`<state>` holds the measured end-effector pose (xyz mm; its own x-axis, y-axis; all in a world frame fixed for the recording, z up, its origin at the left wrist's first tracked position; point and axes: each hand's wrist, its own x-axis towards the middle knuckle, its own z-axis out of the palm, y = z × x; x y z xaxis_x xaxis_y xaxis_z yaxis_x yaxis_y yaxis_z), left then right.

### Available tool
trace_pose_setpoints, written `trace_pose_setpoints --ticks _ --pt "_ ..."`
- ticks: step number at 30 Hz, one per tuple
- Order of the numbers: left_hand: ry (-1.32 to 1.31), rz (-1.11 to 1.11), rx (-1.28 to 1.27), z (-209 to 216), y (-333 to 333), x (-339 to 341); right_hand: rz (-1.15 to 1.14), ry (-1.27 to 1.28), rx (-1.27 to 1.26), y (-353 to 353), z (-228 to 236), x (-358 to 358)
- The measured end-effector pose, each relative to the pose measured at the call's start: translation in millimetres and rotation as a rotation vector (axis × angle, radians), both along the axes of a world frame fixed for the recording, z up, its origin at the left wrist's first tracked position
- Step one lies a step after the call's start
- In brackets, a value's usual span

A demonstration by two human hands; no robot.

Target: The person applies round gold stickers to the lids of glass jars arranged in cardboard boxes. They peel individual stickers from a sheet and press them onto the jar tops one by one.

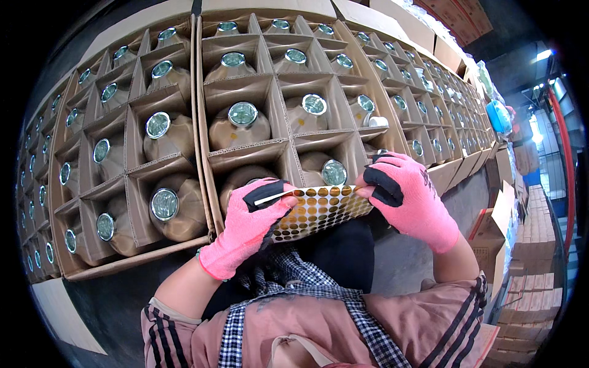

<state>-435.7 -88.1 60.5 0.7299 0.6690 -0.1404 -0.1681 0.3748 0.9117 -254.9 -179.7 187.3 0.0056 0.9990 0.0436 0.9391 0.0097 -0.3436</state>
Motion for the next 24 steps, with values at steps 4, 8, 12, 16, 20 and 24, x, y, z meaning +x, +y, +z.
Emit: trace_pose_setpoints --ticks 4,8,12,16,20,24 --pt "0.001 0.011 0.055 -1.7 -0.9 0.3 -0.031 0.029 0.017 -1.5 1.5 -4.6" --pt "-0.018 0.032 -0.024 0.5 -1.8 0.4 -0.055 0.075 0.014 1.4 6.0 -9.3" --pt "-0.027 0.033 -0.051 -0.7 -1.1 1.4 -0.015 0.006 0.028 2.6 9.6 -13.3" --pt "-0.053 0.059 -0.085 -4.1 -1.0 1.4 -0.028 -0.023 0.061 4.1 9.3 -18.4" --pt "-0.077 0.093 -0.104 -7.6 -1.6 3.4 0.089 -0.183 0.185 6.0 9.1 -21.0" --pt "-0.088 0.123 -0.174 -7.0 0.1 4.2 0.262 -0.449 0.159 13.5 7.7 -19.0"
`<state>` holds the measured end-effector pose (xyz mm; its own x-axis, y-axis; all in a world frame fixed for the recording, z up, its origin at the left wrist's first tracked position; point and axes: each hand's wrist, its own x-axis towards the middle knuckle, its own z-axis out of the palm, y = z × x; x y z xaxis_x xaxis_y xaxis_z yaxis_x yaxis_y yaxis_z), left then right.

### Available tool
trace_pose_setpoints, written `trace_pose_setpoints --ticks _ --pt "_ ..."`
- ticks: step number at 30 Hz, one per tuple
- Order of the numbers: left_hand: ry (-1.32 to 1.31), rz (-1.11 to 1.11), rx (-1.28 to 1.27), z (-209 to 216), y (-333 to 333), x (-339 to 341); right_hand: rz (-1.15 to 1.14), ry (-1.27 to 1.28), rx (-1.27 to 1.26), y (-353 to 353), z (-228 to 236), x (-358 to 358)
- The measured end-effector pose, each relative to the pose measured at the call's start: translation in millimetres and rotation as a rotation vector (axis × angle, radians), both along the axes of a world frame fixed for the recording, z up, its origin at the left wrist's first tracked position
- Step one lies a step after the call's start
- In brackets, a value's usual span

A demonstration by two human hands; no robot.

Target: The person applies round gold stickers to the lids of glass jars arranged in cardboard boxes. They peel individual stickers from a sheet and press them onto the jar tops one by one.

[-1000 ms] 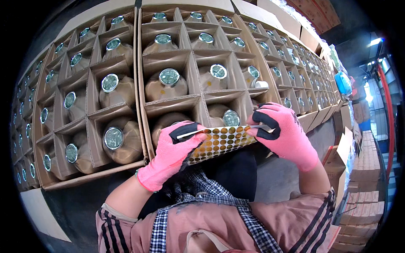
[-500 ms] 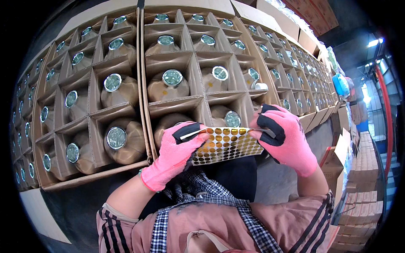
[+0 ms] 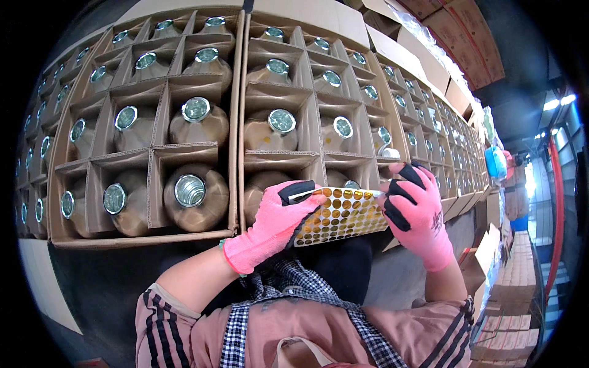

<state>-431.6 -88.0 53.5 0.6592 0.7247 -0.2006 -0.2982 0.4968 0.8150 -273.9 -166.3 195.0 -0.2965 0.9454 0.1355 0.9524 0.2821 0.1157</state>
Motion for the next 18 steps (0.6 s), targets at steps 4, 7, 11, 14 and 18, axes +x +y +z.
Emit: trace_pose_setpoints --ticks 4,7,11,14,18 --pt "-0.056 0.02 -0.094 -4.9 1.6 -0.2 -0.029 0.247 -0.057 19.4 10.9 -3.7" --pt "-0.041 -0.04 -0.045 -5.5 3.0 -4.4 -0.077 0.724 -0.078 79.0 8.9 -3.4" --pt "-0.077 -0.09 0.053 -3.5 0.8 2.5 -0.235 0.771 -0.213 188.3 -42.6 24.7" --pt "-0.017 -0.06 0.126 -1.8 3.0 0.2 -0.108 0.203 -0.034 255.3 -89.1 29.6" --pt "0.023 -0.073 0.224 -1.4 2.8 -3.0 -0.163 -0.095 -0.105 294.0 -115.5 16.0"
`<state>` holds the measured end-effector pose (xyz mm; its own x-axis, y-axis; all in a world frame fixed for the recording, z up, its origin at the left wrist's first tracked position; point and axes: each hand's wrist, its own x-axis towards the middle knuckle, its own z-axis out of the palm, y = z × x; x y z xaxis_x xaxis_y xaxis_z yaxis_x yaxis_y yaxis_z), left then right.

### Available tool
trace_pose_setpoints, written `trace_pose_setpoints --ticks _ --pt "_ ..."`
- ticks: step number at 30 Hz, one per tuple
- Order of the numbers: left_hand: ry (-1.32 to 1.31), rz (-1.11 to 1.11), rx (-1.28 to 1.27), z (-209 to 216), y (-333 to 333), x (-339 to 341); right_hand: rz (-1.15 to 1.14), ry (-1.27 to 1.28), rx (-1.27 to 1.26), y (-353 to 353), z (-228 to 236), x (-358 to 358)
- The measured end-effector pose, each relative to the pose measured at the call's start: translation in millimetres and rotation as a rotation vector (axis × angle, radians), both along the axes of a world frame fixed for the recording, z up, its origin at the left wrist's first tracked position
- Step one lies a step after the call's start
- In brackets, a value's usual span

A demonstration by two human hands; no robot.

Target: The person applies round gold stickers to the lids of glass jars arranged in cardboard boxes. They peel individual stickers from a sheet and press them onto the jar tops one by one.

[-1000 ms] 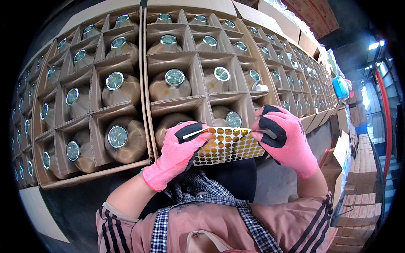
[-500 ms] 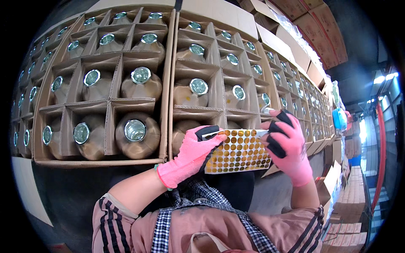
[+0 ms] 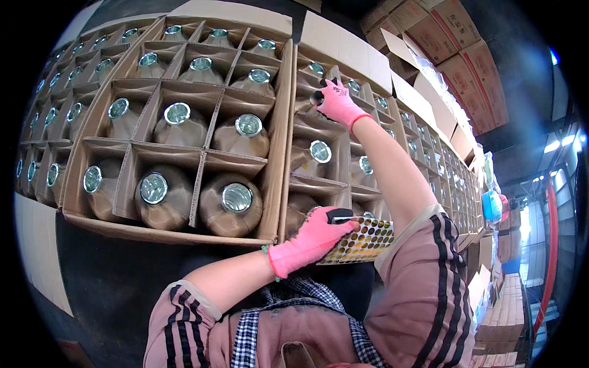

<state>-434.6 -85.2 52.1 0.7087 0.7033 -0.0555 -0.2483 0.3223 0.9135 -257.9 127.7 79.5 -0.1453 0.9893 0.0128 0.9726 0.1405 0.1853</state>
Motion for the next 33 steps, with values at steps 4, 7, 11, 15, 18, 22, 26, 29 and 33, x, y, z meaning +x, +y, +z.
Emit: trace_pose_setpoints --ticks 4,7,11,15,18,22,26,29,33 --pt "-0.081 -0.037 0.009 -6.3 -0.8 -0.5 -0.01 -0.182 -0.235 14.7 -2.0 -20.3" --pt "-0.06 -0.052 -0.012 -7.5 -2.6 1.1 0.058 -0.271 -0.313 32.9 -16.1 -14.1" --pt "-0.054 -0.144 -0.069 -4.9 -0.4 -4.2 0.113 -0.362 -0.325 37.5 -18.0 -18.3" --pt "-0.053 -0.162 -0.003 -5.5 -0.2 -6.7 0.144 -0.387 -0.321 35.2 -11.9 -23.0" --pt "-0.042 -0.148 -0.003 -8.4 -2.0 -7.6 0.092 -0.363 -0.301 32.8 -13.3 -23.5" --pt "-0.105 -0.141 -0.028 -5.8 -1.6 -7.1 0.021 -0.274 -0.084 21.8 -17.5 -14.2" --pt "-0.03 -0.104 -0.147 -30.7 -11.4 11.0 -0.07 -0.146 0.139 14.9 4.3 -18.1" --pt "-0.083 -0.12 -0.198 -9.3 0.2 -9.2 0.049 -0.022 0.216 -15.8 40.6 -33.8" --pt "-0.169 -0.026 -0.218 -12.0 -0.6 -4.2 0.187 0.107 0.196 -115.3 105.0 -60.3"
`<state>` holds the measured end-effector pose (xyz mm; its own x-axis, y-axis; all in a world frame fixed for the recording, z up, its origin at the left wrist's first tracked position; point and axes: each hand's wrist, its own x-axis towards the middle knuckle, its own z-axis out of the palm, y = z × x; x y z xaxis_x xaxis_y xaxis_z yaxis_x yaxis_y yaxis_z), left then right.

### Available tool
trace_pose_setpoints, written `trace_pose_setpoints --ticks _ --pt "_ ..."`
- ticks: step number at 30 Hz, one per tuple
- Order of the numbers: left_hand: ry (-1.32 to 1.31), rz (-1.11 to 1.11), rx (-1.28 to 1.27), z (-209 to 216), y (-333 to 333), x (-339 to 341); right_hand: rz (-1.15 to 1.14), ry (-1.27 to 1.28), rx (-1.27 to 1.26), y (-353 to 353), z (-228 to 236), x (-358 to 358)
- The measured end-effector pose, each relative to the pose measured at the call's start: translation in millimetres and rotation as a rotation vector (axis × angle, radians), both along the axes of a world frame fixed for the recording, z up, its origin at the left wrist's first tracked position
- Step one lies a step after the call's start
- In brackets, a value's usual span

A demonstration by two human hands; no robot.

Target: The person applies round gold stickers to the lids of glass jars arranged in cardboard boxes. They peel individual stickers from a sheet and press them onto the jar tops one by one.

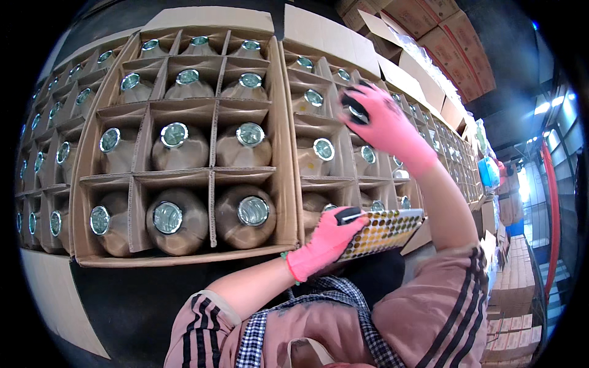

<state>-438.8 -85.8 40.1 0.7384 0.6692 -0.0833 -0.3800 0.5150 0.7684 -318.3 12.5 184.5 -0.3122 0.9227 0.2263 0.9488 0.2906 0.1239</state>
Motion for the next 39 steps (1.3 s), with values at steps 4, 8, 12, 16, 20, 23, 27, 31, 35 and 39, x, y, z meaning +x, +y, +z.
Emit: trace_pose_setpoints --ticks 4,8,12,16,20,23,27,31,35,39 --pt "0.05 0.018 0.02 7.1 1.5 1.3 -0.144 -0.011 -0.143 -102.7 43.2 0.5" --pt "0.092 0.058 0.156 22.5 3.5 1.0 -0.208 0.082 -0.295 -141.6 37.2 26.5" --pt "0.21 0.144 0.35 46.9 7.0 6.2 -0.221 0.41 -0.331 -155.7 21.8 74.5" --pt "0.266 0.098 0.421 67.1 14.8 28.8 -0.184 0.666 -0.2 -172.8 16.1 102.8" --pt "0.36 -0.021 0.689 67.4 35.0 57.0 -0.22 0.733 -0.171 -177.7 0.6 134.1" --pt "0.324 -0.026 0.805 50.3 49.4 67.5 -0.208 0.869 -0.215 -175.9 -6.5 139.2" --pt "0.289 0.015 0.963 36.5 54.0 79.4 -0.227 0.749 -0.131 -175.9 -22.2 147.3" --pt "0.28 0.007 0.805 22.2 50.3 70.7 -0.203 0.632 -0.028 -178.1 -30.6 141.8" --pt "0.284 0.0 0.627 19.6 44.9 68.4 -0.181 0.548 -0.04 -174.2 -22.8 137.4" --pt "0.288 0.056 0.702 20.0 45.0 69.7 -0.161 0.453 -0.032 -167.1 -19.0 137.3"
